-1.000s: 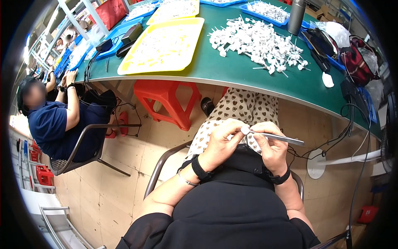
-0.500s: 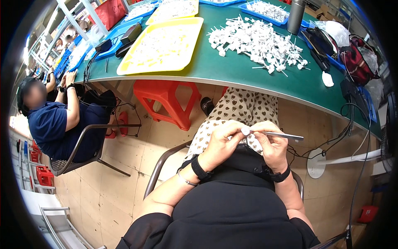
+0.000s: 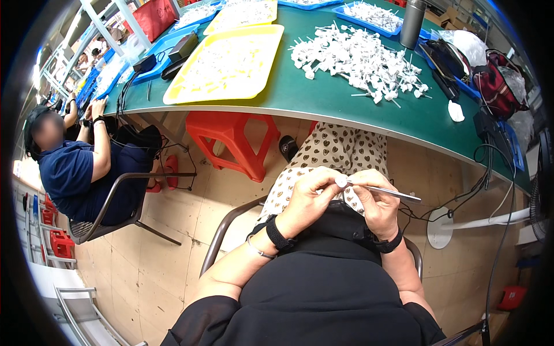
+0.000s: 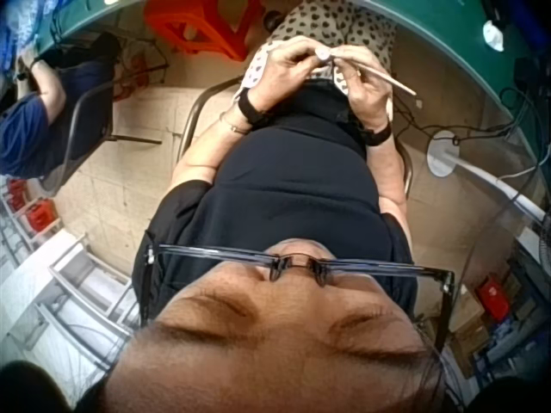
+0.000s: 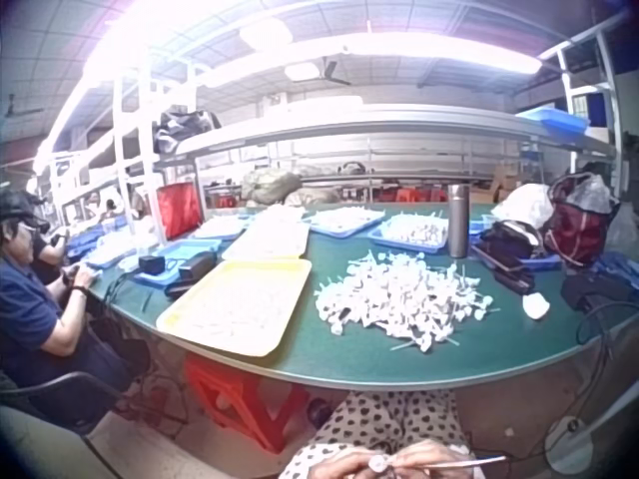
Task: The person repeatedly picks small white plastic components from a pile on the table, uses tweezers to manipulate and adjust them, and places them into a yellow tray. The process is repetitive and focused on handling individual units one at a time.
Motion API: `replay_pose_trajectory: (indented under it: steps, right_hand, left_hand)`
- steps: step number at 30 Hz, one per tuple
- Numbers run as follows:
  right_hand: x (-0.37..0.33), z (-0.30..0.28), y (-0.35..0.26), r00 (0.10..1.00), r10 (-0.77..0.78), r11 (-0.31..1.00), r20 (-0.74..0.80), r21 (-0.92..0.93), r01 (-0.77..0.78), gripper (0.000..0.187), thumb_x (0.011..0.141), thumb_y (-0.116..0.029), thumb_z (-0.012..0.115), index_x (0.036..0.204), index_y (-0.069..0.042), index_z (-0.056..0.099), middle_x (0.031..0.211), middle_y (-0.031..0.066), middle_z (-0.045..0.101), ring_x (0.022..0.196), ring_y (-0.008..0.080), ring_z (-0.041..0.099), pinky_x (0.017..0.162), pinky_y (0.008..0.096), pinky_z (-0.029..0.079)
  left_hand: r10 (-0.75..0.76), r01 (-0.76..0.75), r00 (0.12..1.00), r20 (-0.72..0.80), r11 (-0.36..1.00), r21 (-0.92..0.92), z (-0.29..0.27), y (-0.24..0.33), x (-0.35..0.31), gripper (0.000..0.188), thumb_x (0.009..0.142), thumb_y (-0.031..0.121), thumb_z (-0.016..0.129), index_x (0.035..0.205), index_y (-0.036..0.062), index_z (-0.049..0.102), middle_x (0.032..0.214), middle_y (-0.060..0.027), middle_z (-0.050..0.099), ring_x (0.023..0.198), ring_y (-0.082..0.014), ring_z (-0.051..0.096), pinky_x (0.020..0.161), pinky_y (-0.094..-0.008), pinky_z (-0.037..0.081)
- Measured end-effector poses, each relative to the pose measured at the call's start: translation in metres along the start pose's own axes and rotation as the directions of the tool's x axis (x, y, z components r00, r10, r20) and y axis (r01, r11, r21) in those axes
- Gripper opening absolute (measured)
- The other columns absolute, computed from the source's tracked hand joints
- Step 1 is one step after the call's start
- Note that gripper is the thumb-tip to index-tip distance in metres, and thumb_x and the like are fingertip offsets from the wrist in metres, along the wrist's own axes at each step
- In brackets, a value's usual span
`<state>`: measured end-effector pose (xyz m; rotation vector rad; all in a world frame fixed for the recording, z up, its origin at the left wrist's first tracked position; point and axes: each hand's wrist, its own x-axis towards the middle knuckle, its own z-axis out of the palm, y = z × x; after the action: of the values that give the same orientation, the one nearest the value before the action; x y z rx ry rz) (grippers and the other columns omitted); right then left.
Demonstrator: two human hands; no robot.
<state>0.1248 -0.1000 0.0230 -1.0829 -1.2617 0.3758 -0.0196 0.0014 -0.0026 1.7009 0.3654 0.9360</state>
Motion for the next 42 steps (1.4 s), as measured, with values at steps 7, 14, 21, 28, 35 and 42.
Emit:
replay_pose_trajectory:
  steps: [7,14,21,28,35,42]
  right_hand:
    - [0.0001,-0.0003,0.0011,0.999,0.038,0.999,-0.013,-0.012,-0.038,0.011,0.094,0.000,0.070,0.105,0.001,0.070,0.094,0.0087,0.071,0.079,0.0139,0.066,0.069,0.0261,0.052]
    - [0.0001,-0.0003,-0.0005,0.996,0.085,0.996,-0.021,0.015,-0.085,0.010,0.094,0.001,0.070,0.104,0.002,0.071,0.092,0.0090,0.071,0.076,0.0130,0.065,0.066,0.0249,0.051]
    - [0.0006,-0.0010,-0.0018,0.995,0.097,0.995,-0.025,-0.031,-0.097,0.009,0.094,0.003,0.069,0.102,0.003,0.071,0.093,0.0101,0.071,0.077,0.0144,0.066,0.067,0.0265,0.053]
    - [0.0001,0.0027,-0.0038,0.993,0.095,0.994,-0.064,-0.045,-0.098,0.009,0.093,0.004,0.069,0.101,0.003,0.071,0.092,0.0103,0.072,0.078,0.0151,0.067,0.068,0.0272,0.054]
    - [-0.0014,0.0033,-0.0022,0.992,0.102,0.994,-0.070,-0.026,-0.104,0.009,0.093,0.004,0.069,0.101,0.002,0.071,0.093,0.0099,0.072,0.079,0.0149,0.067,0.068,0.0270,0.054]
    - [0.0008,-0.0003,-0.0021,0.996,0.078,0.996,-0.035,-0.049,-0.080,0.009,0.092,0.003,0.070,0.101,0.003,0.070,0.094,0.0108,0.072,0.079,0.0152,0.068,0.069,0.0273,0.054]
  left_hand:
    - [-0.010,0.010,1.000,-0.006,1.000,-0.015,0.0016,0.0024,-0.0003,0.005,0.095,0.001,0.069,0.100,0.0017,0.069,0.091,-0.0042,0.070,0.084,-0.0105,0.067,0.074,-0.0248,0.057]
    - [-0.064,0.065,0.998,0.011,0.997,-0.050,0.0013,0.0018,-0.0013,0.006,0.095,0.001,0.069,0.101,0.0010,0.069,0.093,-0.0043,0.069,0.085,-0.0103,0.067,0.075,-0.0244,0.057]
    - [0.001,-0.001,1.000,0.010,1.000,-0.001,0.0016,0.0008,-0.0006,0.007,0.095,0.000,0.069,0.101,0.0010,0.070,0.094,-0.0044,0.069,0.084,-0.0106,0.066,0.074,-0.0245,0.057]
    - [-0.019,0.019,1.000,0.018,1.000,-0.022,0.0022,-0.0012,-0.0012,0.008,0.095,-0.001,0.069,0.102,0.0003,0.070,0.094,-0.0048,0.068,0.083,-0.0113,0.067,0.073,-0.0246,0.057]
    - [0.002,-0.002,1.000,0.022,1.000,0.001,0.0020,-0.0004,-0.0009,0.007,0.095,-0.001,0.069,0.102,-0.0010,0.070,0.093,-0.0051,0.068,0.083,-0.0114,0.067,0.073,-0.0248,0.057]
    - [-0.030,0.030,0.999,0.016,1.000,-0.006,0.0026,-0.0033,-0.0018,0.009,0.094,-0.002,0.069,0.102,-0.0005,0.070,0.093,-0.0054,0.069,0.082,-0.0114,0.067,0.072,-0.0244,0.057]
